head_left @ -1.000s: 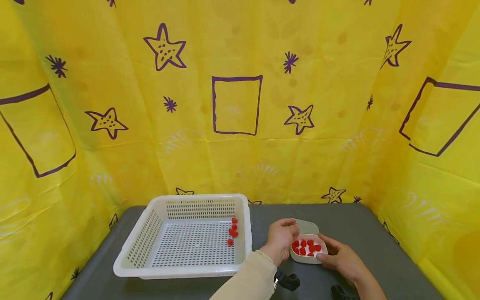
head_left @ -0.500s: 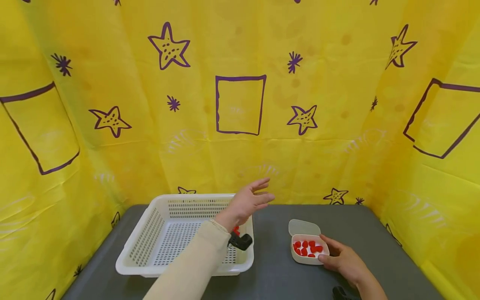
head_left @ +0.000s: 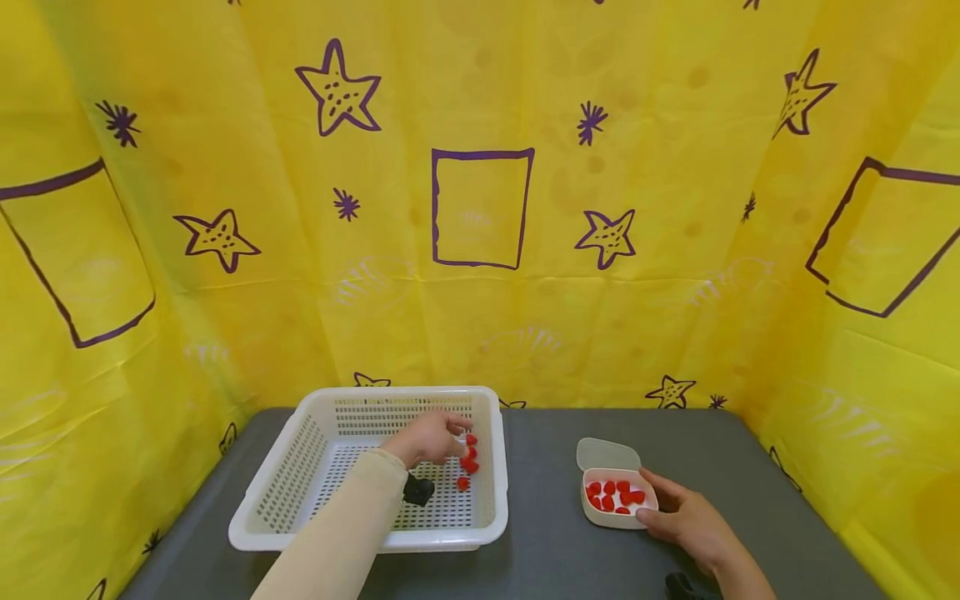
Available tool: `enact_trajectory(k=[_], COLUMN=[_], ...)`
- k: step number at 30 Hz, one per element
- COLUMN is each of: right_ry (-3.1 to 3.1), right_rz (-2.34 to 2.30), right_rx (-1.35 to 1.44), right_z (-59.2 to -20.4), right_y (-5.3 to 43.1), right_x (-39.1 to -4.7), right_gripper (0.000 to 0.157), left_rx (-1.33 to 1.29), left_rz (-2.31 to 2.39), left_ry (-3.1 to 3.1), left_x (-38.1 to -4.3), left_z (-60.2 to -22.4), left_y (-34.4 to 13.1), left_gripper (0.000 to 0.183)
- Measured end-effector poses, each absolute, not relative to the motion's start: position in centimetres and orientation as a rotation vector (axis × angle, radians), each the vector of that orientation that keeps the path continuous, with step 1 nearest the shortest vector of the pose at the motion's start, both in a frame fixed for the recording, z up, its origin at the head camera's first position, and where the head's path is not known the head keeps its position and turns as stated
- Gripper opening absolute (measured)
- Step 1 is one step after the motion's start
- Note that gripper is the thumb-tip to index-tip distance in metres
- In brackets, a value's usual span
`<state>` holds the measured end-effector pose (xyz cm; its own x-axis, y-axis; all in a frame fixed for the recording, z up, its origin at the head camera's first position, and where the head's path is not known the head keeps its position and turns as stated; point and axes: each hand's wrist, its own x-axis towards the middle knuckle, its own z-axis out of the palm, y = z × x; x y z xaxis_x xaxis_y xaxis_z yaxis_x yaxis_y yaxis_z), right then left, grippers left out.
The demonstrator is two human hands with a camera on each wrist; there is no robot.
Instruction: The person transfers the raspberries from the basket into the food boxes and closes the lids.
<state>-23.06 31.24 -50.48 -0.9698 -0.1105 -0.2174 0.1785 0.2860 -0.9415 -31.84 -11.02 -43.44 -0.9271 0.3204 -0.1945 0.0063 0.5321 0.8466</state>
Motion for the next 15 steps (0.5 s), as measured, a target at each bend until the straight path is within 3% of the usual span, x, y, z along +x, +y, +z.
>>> enact_trajectory(k=[5,15], right_ry=[2.313,2.304], right_rz=[-1.737,-1.743], right_rx=[0.066,0.072], right_z=[-50.6,-50.7], right_y=[31.3,31.3], right_x=[-23.1,-23.2], right_gripper=[0.083,0.082], left_rx=[0.221,0.187], left_rz=[1.271,1.245], left_ry=[2.441,2.333], left_x=[-32.0,-32.5], left_z=[-44.5,-45.3], left_y=[-11.3,-11.7], left_gripper=[0.034,0.027])
